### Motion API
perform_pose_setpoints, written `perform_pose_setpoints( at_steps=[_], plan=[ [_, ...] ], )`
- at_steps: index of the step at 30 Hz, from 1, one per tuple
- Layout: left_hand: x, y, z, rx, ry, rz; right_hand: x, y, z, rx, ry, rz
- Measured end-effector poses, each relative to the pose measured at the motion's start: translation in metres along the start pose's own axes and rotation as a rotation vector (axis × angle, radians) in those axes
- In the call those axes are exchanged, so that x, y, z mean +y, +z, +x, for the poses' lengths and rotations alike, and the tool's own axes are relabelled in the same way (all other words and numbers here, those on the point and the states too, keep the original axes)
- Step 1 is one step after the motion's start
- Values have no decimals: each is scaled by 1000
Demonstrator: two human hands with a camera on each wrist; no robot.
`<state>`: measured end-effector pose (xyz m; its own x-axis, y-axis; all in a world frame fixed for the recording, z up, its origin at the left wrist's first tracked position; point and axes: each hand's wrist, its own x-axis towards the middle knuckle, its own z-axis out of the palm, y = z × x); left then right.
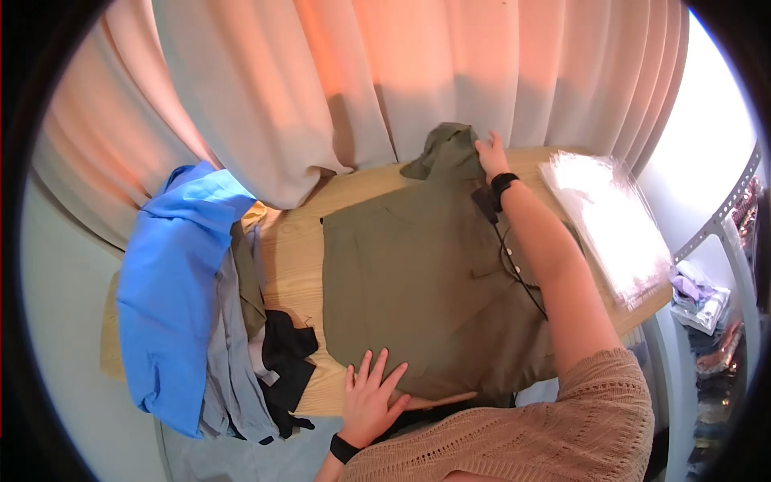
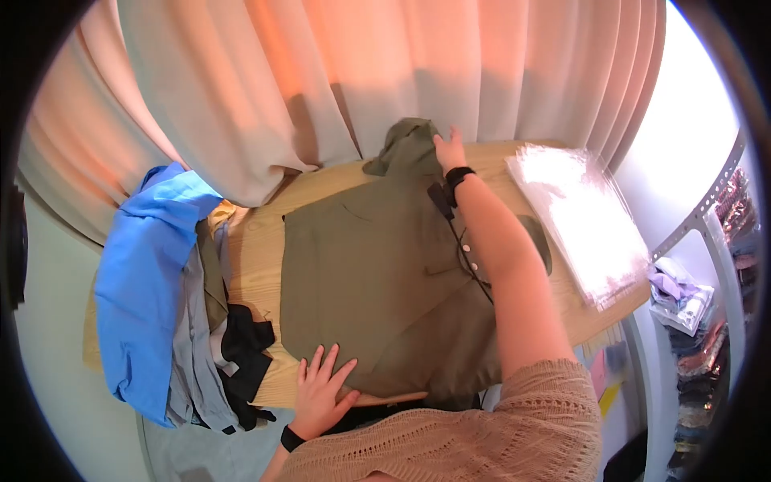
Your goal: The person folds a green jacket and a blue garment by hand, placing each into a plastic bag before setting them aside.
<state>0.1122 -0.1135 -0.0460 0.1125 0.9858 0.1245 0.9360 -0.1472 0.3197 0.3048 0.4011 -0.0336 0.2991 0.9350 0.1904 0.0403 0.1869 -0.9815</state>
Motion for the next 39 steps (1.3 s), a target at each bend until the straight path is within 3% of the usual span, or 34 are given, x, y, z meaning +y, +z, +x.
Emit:
perform_pose_setpoints(
  at_steps=[2,4,6,8,10,12,14,15,17,20,22,23,24,27,28,30,32,34,35,37,38,39],
  plan=[
    [-1,1,0,-23,8,-5,-18,-28,-12,26,-8,-32],
    [-1,3,-1,1,-30,-57,-61,-75,-33,-485,260,-111],
    [0,1,0,-24,-40,-84,-113,-120,-101,-633,191,86],
    [1,2,0,16,-57,-94,-142,-167,-166,-657,-32,-55],
    [2,3,-1,-2,-58,-95,-155,-209,-228,-557,-174,-310],
    [1,5,0,-1,-60,-93,-144,-260,-268,-529,-92,-617],
    [1,6,-2,33,-39,-45,-132,-301,-298,-629,-80,-837],
    [1,8,-1,15,-55,-52,-126,-318,-309,-647,-62,-841],
    [0,9,-3,45,-31,-24,-113,-343,-332,-778,262,-883],
    [-3,14,-5,84,-26,-57,-62,-357,-363,-863,238,-757],
    [-8,12,-9,133,-19,-103,-16,-349,-391,-699,345,-435],
    [-14,11,-14,209,-13,-390,7,-345,-403,-634,441,-187],
    [-17,10,-19,285,-4,-675,16,-338,-410,-644,435,-182],
    [-14,8,-37,406,-103,-960,24,-315,-422,-512,409,9],
    [-14,3,-43,428,-171,-1073,18,-312,-421,-521,407,23],
    [-10,-6,-52,427,-236,-1029,-8,-314,-414,-682,405,-96],
    [-13,-11,-58,66,-422,-1215,-33,-318,-407,-684,497,-17],
    [-11,-9,-56,29,-456,-1348,-54,-314,-395,-572,439,293],
    [-10,-9,-53,-53,-496,-1486,-65,-308,-389,-578,435,295],
    [-6,-9,-42,-167,-521,-1665,-83,-292,-375,-441,558,685],
    [-2,-7,-34,-164,-515,-1667,-73,-290,-366,-444,552,684],
    [2,-5,-25,-157,-470,-1739,-54,-288,-356,-485,340,524]
  ],
)
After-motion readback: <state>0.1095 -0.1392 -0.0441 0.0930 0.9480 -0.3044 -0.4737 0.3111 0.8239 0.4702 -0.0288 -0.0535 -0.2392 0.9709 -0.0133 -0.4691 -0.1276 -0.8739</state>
